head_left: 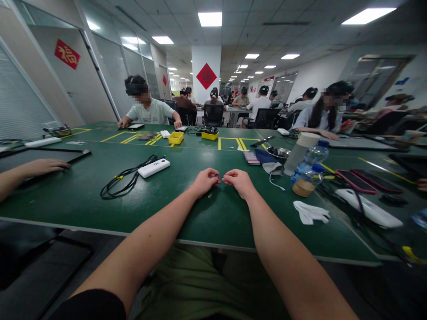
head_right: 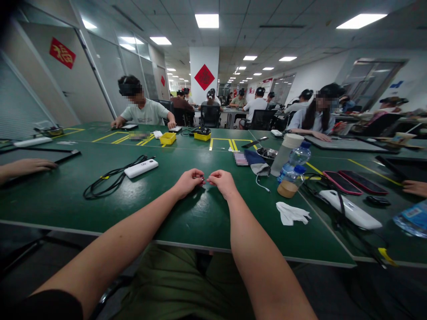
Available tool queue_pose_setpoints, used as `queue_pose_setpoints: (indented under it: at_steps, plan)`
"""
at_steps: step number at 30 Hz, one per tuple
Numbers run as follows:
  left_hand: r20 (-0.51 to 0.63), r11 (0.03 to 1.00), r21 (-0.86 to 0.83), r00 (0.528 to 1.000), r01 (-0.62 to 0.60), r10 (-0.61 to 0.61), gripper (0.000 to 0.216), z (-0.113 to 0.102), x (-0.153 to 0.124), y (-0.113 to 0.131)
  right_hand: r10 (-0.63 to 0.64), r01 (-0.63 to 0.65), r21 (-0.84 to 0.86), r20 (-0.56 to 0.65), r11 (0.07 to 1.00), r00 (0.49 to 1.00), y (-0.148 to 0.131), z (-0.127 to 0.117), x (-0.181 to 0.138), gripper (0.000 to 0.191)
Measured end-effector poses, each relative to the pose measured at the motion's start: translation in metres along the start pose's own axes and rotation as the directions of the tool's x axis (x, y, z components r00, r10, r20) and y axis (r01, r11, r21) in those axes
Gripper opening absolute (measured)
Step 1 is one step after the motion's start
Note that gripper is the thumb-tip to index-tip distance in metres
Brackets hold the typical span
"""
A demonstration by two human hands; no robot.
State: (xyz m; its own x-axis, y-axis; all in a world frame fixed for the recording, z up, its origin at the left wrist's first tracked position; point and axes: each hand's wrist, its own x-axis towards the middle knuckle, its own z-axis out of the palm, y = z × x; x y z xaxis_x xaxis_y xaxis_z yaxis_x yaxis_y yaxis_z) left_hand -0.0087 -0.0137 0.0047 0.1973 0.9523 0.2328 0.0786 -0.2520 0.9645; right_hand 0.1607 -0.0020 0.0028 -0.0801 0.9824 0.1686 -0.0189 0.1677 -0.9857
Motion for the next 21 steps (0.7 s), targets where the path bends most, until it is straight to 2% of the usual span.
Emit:
queue_pose_setpoints:
  at_steps: [4, 9, 12, 16, 21]
  plan:
    - [0.015, 0.996, 0.082, 0.999, -0.037, 0.035, 0.023, -0.003, 0.001, -0.002, -0.083, 0.080, -0.061, -0.048, 0.995, 0.995, -0.001, -0.001, 0.001, 0.019]
    - [-0.014, 0.988, 0.135, 0.997, -0.068, 0.071, 0.028, -0.005, 0.002, -0.004, -0.017, 0.019, 0.104, -0.027, 0.994, 0.999, -0.006, 0.000, -0.003, 0.028]
    - [-0.010, 0.991, 0.120, 0.998, -0.057, 0.058, 0.027, -0.005, 0.005, -0.008, -0.020, 0.023, 0.133, -0.022, 0.991, 1.000, -0.007, 0.002, -0.004, 0.029]
    - [0.018, 0.997, 0.048, 0.998, -0.055, 0.054, 0.028, -0.005, 0.007, -0.011, -0.075, 0.077, 0.047, -0.043, 0.996, 0.996, -0.006, 0.001, -0.002, 0.029]
    - [-0.013, 0.999, -0.030, 1.000, -0.025, 0.024, 0.028, -0.004, 0.006, -0.010, -0.093, 0.093, 0.001, -0.010, 0.996, 0.996, -0.003, 0.001, -0.002, 0.022]
